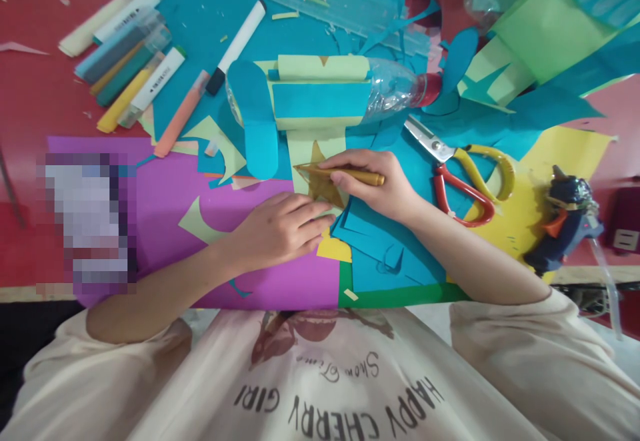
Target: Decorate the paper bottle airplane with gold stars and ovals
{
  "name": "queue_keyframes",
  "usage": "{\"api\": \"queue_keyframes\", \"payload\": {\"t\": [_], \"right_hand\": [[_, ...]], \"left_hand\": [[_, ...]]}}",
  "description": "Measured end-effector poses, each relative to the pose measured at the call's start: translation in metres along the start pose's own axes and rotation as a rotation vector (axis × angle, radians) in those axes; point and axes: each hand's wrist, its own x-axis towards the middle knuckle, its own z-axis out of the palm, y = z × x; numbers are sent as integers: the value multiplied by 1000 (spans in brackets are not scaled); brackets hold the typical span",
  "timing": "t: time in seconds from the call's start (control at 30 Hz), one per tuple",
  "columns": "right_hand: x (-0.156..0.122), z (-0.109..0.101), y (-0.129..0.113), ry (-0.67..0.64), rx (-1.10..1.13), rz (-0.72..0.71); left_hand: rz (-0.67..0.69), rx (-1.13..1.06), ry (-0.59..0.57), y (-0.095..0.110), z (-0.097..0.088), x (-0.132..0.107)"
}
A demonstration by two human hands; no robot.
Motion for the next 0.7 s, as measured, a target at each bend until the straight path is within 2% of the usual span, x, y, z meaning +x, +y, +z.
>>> {"api": "queue_keyframes", "payload": {"t": [0.7], "right_hand": [[-1, -2, -1, 10, -12, 18]], "left_hand": [[-25, -9, -59, -1, 1, -3]]}}
